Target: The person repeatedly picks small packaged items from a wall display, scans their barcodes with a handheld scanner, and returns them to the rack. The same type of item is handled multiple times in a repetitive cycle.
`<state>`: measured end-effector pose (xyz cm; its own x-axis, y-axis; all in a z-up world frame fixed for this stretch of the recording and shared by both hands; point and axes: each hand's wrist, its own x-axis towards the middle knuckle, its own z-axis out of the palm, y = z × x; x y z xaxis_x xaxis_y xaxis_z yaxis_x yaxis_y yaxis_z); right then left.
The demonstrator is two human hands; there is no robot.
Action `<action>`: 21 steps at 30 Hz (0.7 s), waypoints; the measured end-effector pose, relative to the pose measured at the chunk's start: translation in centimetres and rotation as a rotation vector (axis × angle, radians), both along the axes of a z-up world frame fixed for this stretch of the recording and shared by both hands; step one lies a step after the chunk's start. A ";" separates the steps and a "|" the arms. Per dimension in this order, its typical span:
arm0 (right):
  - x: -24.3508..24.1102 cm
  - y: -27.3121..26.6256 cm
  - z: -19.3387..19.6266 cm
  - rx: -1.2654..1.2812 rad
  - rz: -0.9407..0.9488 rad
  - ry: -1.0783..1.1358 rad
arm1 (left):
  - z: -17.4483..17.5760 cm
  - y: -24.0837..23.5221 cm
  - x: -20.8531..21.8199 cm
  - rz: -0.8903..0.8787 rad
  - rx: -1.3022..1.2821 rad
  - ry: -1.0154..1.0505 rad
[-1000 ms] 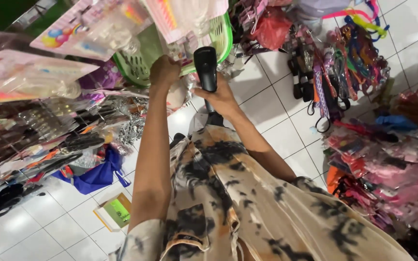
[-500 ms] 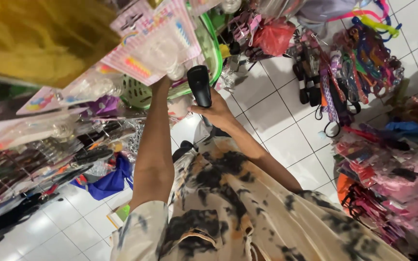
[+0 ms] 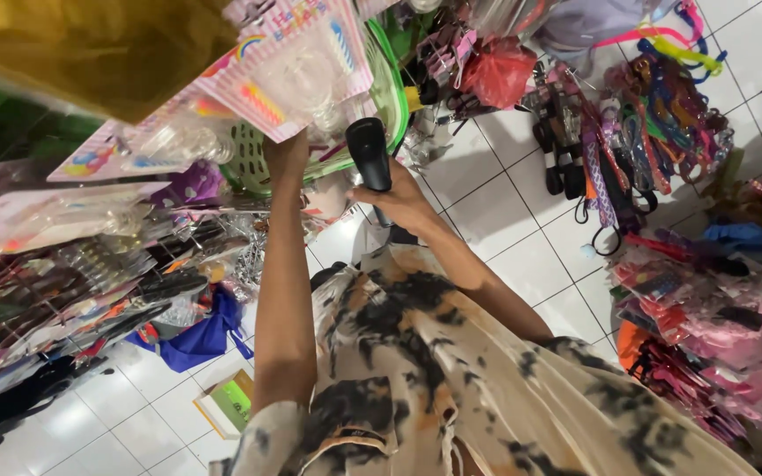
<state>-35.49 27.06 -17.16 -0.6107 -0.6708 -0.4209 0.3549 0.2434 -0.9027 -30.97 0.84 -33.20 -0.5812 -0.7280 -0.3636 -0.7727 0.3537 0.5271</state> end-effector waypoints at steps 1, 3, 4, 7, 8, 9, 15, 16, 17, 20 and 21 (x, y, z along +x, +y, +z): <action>0.1 0.2 0.2 -0.001 0.001 0.004 | 4.3 2.1 1.9 0.001 -0.001 0.004; 0.5 0.4 0.8 0.017 -0.040 0.051 | 15.0 4.8 1.4 0.218 0.271 0.170; 0.8 0.4 1.3 0.013 -0.037 0.055 | 17.3 6.0 2.2 0.220 0.268 0.176; 2.2 0.3 4.0 -0.106 -0.120 0.082 | 21.0 9.0 5.7 0.309 0.356 0.363; 2.8 0.2 5.6 -0.097 -0.158 0.036 | 20.1 9.5 7.3 0.213 0.263 0.457; 3.4 0.1 7.1 -0.088 -0.196 -0.009 | 19.3 10.0 8.8 0.116 0.170 0.548; 8.3 0.0 7.2 -0.056 -0.292 -0.104 | 24.3 13.9 14.6 -0.066 0.315 0.676; 9.3 0.0 7.1 -0.047 -0.292 -0.106 | 24.7 14.0 15.6 -0.061 0.323 0.673; 10.3 0.0 6.9 -0.063 -0.296 -0.106 | 25.2 14.1 16.5 -0.010 0.428 0.663; 13.0 0.0 7.5 -0.074 -0.287 -0.104 | 26.2 14.1 19.4 0.067 0.575 0.659; 13.9 0.0 7.9 -0.077 -0.283 -0.103 | 26.6 14.0 20.4 0.082 0.611 0.666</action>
<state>-21.56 27.02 -9.25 -0.7342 -0.5128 -0.4449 0.4894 0.0544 -0.8704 -10.59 14.81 -6.64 -0.7645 -0.5667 -0.3072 -0.2514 -0.1767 0.9516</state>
